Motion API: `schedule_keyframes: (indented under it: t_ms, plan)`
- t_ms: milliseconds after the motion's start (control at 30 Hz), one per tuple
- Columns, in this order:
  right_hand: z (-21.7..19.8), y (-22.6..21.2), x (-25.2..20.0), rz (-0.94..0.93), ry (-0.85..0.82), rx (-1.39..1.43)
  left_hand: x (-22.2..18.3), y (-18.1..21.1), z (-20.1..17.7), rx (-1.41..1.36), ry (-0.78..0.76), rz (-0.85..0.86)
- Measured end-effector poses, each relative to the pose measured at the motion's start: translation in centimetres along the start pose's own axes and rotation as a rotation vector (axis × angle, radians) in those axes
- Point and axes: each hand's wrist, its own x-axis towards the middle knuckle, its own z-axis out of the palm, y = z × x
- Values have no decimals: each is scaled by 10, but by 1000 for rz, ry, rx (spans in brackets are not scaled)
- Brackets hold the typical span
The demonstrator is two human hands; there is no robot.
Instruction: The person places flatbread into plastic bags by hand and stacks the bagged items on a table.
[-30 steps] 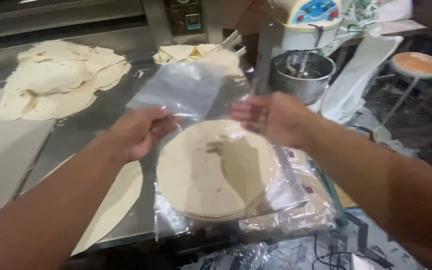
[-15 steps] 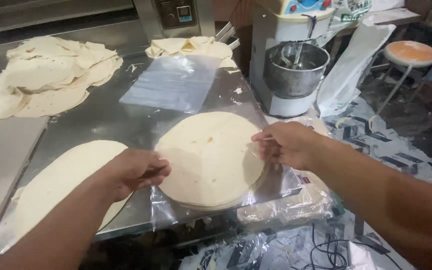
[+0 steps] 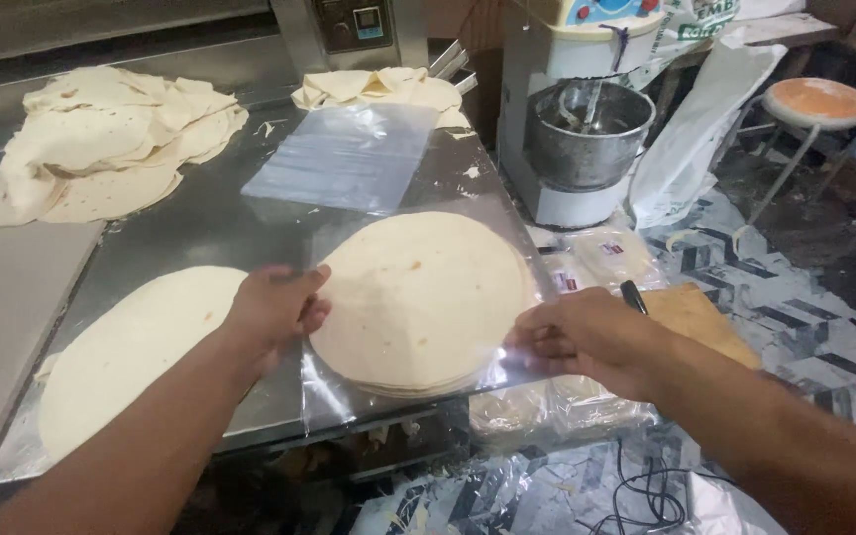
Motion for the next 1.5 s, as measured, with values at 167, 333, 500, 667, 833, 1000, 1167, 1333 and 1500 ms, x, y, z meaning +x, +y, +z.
schedule_keyframes:
  t_ms: [167, 333, 500, 667, 833, 1000, 1167, 1333, 1500]
  plan:
    - [-1, 8, -1, 26, 36, -1, -35, -5, -11, 350, 14, -180]
    - [-9, 13, 6, -24, -20, -34, -56, -14, -12, 248, 59, -197]
    - [-5, 10, 5, 17, 15, -85, -74, -18, -7, 351, 68, -165]
    - [-3, 8, 10, 36, 68, -250, -78, -26, -17, 307, 99, -130]
    - [18, 1, 37, -219, 576, -731, -68, -82, -72, 780, 560, 348]
    - [85, 2, 80, -948, 490, -896, -93, -94, -126, 784, 1135, -33]
    - [206, 3, 81, -972, -52, -683, -107, -125, -176, -438, 645, -222]
    - [300, 9, 74, -992, -464, -875, -130, -117, -180, -579, 465, 45]
    - [359, 1, 62, -644, -653, -802, -139, -88, -176, -433, 500, -13]
